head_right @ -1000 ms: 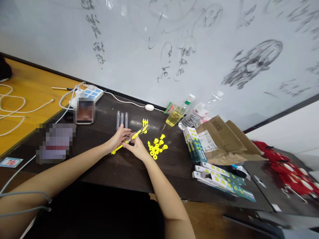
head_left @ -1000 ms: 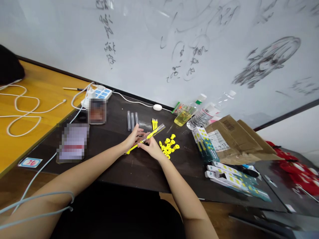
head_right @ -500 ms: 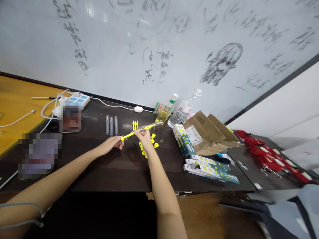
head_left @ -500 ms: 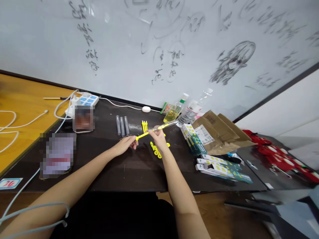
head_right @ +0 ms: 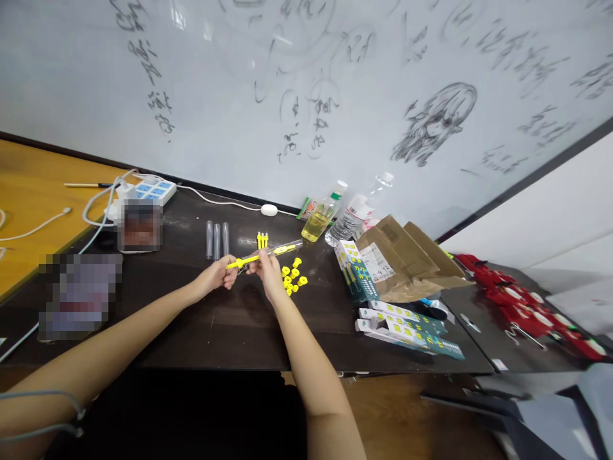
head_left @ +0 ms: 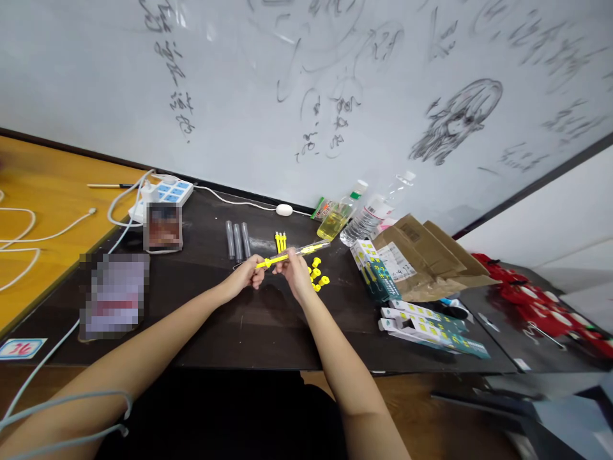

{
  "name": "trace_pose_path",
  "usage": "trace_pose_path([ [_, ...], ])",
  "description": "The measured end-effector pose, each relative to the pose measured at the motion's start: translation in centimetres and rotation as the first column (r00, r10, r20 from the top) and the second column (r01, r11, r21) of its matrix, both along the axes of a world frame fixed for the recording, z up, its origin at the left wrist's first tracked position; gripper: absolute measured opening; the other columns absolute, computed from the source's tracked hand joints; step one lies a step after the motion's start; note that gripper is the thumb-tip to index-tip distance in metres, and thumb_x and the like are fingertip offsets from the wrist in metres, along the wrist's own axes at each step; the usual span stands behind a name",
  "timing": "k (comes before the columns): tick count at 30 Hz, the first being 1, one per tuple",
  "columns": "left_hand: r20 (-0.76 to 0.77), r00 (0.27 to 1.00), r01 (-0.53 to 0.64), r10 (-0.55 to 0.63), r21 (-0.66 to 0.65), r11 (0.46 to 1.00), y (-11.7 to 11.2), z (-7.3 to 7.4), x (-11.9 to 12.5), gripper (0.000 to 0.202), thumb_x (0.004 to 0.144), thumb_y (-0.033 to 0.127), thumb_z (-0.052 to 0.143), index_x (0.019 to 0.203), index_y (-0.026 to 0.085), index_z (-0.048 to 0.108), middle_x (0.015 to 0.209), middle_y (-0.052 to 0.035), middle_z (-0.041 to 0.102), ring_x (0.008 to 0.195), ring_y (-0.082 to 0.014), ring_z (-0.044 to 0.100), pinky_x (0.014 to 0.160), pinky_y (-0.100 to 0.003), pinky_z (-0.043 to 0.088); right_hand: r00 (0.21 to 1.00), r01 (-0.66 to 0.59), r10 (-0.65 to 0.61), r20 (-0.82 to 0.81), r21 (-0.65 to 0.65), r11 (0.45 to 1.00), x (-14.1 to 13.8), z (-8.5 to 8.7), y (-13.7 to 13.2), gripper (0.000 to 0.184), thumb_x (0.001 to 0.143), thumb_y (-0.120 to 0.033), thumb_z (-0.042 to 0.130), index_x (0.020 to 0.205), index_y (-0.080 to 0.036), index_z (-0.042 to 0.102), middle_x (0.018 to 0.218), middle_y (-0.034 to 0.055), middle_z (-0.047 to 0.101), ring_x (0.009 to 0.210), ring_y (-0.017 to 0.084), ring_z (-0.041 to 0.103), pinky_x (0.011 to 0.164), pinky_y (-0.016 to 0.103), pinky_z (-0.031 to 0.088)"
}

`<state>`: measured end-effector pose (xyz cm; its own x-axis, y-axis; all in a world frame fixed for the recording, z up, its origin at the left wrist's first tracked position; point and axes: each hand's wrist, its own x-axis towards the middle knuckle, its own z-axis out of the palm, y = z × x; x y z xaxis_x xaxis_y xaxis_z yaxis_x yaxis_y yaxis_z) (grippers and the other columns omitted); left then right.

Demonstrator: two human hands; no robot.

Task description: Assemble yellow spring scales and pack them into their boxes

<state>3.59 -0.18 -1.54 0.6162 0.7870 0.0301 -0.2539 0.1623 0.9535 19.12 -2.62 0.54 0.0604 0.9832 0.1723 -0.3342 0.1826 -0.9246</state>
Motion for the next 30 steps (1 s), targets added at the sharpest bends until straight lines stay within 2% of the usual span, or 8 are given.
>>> trace_pose_path([
  [2,0.069,0.997,-0.028,0.032,-0.059,0.998,-0.3,0.6,-0.1,0.010,0.081,0.025,0.041,0.088,0.019,0.046,0.050,0.0073,0.041,0.045,-0.0097,0.040,0.051,-0.023,0.037,0.999,0.021,-0.022,-0.035,-0.022,1.000,0.4,0.3,0.1,0.042,0.070,-0.059,0.067,0.076,-0.019,0.054,0.054,-0.0045,0.054,0.048,0.009,0.049,0.050,0.023,0.049],
  [4,0.144,0.989,-0.034,0.042,-0.054,0.998,-0.9,1.3,-0.5,0.022,0.081,0.021,0.046,0.103,0.017,0.047,0.055,0.0061,0.049,0.052,-0.0100,0.047,0.057,-0.024,0.039,0.998,0.015,-0.018,-0.066,-0.040,0.999,0.6,0.5,0.1,0.042,0.070,-0.058,0.068,0.076,-0.019,0.053,0.054,-0.0040,0.056,0.047,0.009,0.049,0.049,0.023,0.049],
  [7,0.202,0.977,0.063,-0.060,-0.008,0.998,-1.8,2.2,-1.0,0.044,0.087,0.028,0.051,0.128,0.016,0.039,0.064,0.0029,0.058,0.061,-0.0112,0.055,0.065,-0.026,0.042,0.995,-0.034,0.028,-0.097,-0.061,0.998,0.7,0.5,0.0,0.040,0.071,-0.055,0.069,0.078,-0.018,0.053,0.056,-0.0032,0.057,0.048,0.009,0.051,0.048,0.023,0.050],
  [9,0.189,0.971,0.142,-0.148,0.046,0.989,-2.0,2.3,-1.1,0.053,0.088,0.035,0.054,0.133,0.016,0.034,0.072,-0.0014,0.064,0.067,-0.0140,0.062,0.071,-0.030,0.045,0.992,-0.095,0.088,-0.093,-0.069,0.993,0.5,0.5,-0.2,0.037,0.073,-0.052,0.068,0.080,-0.018,0.055,0.058,-0.0028,0.057,0.049,0.009,0.052,0.048,0.021,0.049],
  [12,0.123,0.976,0.166,-0.180,0.120,0.979,-1.9,2.1,-1.0,0.053,0.085,0.039,0.060,0.127,0.016,0.037,0.077,-0.0061,0.070,0.070,-0.0186,0.068,0.074,-0.035,0.048,0.987,-0.142,0.136,-0.087,-0.062,0.988,0.2,0.5,-0.5,0.032,0.075,-0.047,0.068,0.082,-0.018,0.056,0.061,-0.0035,0.057,0.049,0.007,0.051,0.046,0.019,0.047],
  [20,0.030,0.999,0.033,-0.041,0.241,0.970,-1.4,1.5,-0.9,0.042,0.082,0.031,0.065,0.116,0.014,0.047,0.076,-0.0058,0.073,0.075,-0.0182,0.070,0.080,-0.035,0.051,0.990,-0.140,0.140,-0.019,0.001,0.990,0.0,0.9,-0.8,0.031,0.076,-0.047,0.066,0.078,-0.019,0.053,0.058,-0.0054,0.053,0.045,0.007,0.049,0.043,0.019,0.044],
  [24,0.017,0.999,0.032,-0.038,0.252,0.967,-1.2,1.2,-1.1,0.038,0.075,0.026,0.071,0.105,0.015,0.051,0.075,-0.0039,0.072,0.068,-0.0168,0.069,0.073,-0.033,0.053,0.985,-0.169,0.168,0.041,0.010,0.986,-0.1,1.0,-1.1,0.033,0.074,-0.048,0.068,0.077,-0.019,0.053,0.061,-0.0050,0.055,0.045,0.006,0.050,0.044,0.018,0.045],
  [30,-0.021,0.999,-0.018,0.026,0.325,0.946,-1.4,1.6,-1.5,0.034,0.070,0.022,0.075,0.094,0.015,0.053,0.073,-0.0023,0.072,0.065,-0.0143,0.068,0.068,-0.027,0.052,0.972,-0.233,0.233,0.014,-0.001,0.973,-0.5,0.5,-1.3,0.036,0.074,-0.051,0.067,0.079,-0.019,0.051,0.060,-0.0057,0.054,0.041,0.006,0.049,0.035,0.017,0.042],
])
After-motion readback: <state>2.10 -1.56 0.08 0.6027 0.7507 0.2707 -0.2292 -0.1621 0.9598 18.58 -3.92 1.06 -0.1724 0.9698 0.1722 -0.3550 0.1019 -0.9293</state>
